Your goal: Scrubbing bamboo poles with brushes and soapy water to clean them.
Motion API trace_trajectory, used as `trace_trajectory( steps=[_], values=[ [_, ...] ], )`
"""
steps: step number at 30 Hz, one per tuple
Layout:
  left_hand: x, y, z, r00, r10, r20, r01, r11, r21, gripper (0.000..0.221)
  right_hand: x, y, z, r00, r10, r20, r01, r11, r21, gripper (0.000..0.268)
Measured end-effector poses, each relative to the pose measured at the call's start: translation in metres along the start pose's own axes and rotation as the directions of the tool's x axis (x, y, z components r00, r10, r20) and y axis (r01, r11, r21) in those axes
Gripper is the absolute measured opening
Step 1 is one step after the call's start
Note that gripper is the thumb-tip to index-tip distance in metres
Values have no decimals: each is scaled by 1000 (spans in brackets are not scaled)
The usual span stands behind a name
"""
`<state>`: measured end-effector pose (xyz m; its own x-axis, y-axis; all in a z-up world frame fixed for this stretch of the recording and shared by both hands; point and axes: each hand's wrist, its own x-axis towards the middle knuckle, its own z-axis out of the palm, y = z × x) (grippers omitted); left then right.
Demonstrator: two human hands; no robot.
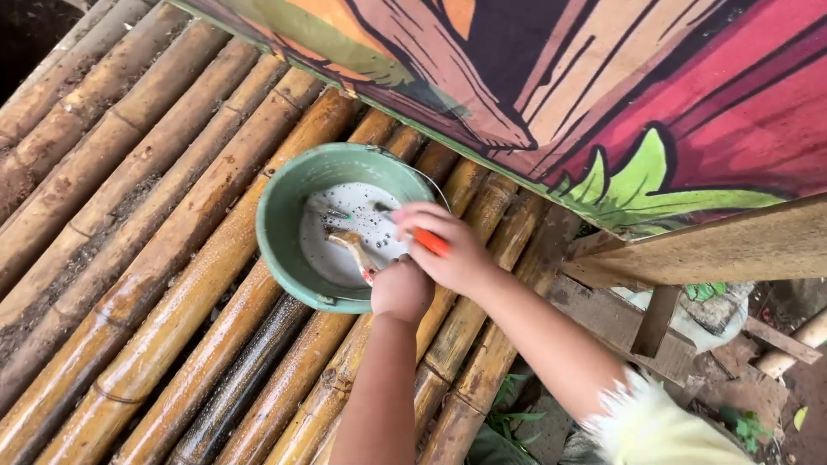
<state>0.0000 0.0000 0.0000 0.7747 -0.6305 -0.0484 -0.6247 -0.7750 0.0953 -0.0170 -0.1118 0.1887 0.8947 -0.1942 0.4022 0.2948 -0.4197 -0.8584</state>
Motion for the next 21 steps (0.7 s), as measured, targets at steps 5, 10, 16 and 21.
trace_trajectory(
  steps=[5,10,16,21],
  values=[
    [2,1,-3,992,-29,121,36,998,-61,18,18,32,30,713,684,151,-621,717,-316,16],
    [5,-7,-34,972,-69,225,115,973,-200,30,-16,39,-31,813,580,-59,-549,795,257,17],
    [12,-6,-39,957,-39,289,101,974,-204,42,-125,80,-109,812,386,-438,-296,919,260,6],
    [5,-6,-53,954,-54,293,112,977,-182,46,-135,141,-122,965,136,-225,-214,904,-371,13]
  ],
)
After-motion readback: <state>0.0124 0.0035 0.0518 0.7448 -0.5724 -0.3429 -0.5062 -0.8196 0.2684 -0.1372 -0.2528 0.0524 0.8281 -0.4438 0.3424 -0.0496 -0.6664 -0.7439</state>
